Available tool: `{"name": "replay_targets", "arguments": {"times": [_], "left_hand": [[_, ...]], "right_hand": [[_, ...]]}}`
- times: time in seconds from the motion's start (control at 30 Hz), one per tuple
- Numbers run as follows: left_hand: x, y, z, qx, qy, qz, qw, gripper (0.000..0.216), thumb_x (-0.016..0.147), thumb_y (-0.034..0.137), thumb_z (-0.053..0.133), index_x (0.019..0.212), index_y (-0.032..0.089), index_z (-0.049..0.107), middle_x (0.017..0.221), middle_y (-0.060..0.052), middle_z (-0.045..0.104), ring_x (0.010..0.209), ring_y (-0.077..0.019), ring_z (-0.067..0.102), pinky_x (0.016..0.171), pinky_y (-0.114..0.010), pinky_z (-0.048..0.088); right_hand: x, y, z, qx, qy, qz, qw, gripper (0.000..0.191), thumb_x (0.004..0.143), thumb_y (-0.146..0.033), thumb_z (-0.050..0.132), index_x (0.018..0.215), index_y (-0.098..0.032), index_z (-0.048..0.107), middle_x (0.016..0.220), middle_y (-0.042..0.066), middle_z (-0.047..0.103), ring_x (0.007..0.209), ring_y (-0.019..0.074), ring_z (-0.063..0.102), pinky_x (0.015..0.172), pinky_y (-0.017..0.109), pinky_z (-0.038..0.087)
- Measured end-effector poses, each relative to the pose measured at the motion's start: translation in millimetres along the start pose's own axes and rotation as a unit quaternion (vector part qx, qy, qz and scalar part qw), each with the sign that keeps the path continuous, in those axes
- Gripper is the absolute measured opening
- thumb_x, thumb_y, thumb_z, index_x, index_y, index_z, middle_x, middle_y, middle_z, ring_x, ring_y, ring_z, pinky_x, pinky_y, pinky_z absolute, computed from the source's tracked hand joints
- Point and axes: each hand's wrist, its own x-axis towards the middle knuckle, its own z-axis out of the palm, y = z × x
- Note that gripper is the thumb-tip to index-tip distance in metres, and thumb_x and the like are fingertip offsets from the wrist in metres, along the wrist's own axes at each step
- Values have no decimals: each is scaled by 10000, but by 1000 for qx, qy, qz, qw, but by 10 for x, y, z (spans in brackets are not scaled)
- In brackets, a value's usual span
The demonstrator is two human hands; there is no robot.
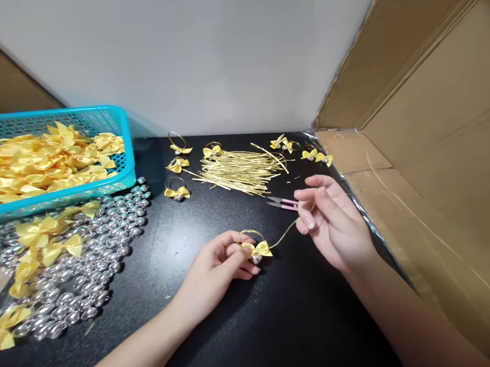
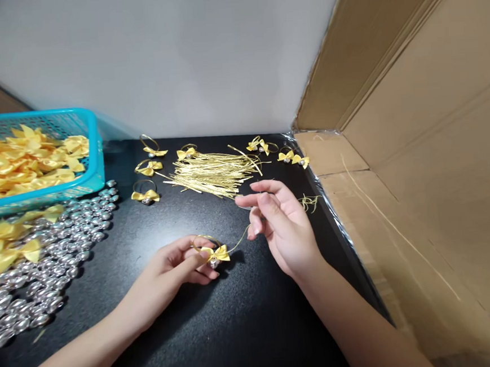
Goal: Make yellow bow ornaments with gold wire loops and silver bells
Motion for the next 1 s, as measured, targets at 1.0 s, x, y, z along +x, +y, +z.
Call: {"name": "replay_targets", "arguments": {"times": [1.0], "left_hand": [[64,178,-53,-5,9,70,997,172,780,263,721,879,134,664,711,3,696,667,-111,636,643,-208,514]], "right_hand": [[42,63,31,-492,-249,-152,820,139,832,-61,625,801,-148,728,754,52,675,682,150,625,632,282,497]]}}
